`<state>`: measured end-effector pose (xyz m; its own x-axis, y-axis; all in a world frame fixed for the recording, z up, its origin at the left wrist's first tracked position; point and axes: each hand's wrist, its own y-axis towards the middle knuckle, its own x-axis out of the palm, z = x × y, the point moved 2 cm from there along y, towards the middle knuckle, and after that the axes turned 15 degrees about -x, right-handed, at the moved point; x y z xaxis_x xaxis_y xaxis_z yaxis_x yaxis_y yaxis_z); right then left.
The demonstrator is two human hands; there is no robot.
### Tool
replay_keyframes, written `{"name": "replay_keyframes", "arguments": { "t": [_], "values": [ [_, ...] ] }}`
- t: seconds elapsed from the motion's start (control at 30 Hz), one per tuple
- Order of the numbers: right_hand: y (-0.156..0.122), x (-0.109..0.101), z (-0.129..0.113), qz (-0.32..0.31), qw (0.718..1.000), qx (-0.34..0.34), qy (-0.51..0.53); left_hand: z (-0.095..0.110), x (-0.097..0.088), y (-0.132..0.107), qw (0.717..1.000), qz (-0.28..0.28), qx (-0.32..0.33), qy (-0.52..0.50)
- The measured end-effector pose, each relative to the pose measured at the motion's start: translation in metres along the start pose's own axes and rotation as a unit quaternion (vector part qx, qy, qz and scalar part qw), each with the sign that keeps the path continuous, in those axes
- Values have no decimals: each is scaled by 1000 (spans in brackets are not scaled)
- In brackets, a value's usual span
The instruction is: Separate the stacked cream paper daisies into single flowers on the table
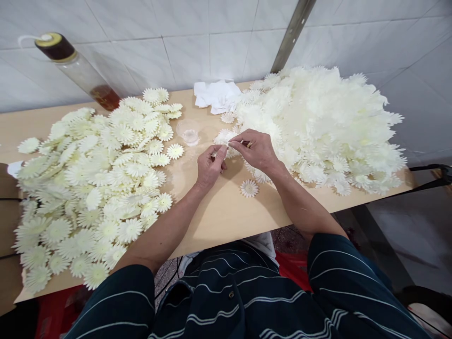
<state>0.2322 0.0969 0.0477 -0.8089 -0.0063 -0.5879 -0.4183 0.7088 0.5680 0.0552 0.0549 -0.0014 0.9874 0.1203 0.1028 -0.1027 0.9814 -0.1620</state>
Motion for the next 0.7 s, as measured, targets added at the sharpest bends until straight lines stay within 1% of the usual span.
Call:
{"name": "replay_keyframes", "arguments": {
  "t": [0.2,0.47,0.57,0.7],
  "values": [
    [-2,3,-2,5,1000,-18,-4,-3,0,1,999,28,0,30],
    [-2,3,-5,25,999,-42,-2,-1,0,1,1000,2,-3,-3],
    [-3,5,-5,17,999,-43,-6,-2,-1,1,1000,0,-6,-4],
    [-4,6,-4,-3,999,-45,-25,-4,0,2,1000,12,-6,8]
  ]
}}
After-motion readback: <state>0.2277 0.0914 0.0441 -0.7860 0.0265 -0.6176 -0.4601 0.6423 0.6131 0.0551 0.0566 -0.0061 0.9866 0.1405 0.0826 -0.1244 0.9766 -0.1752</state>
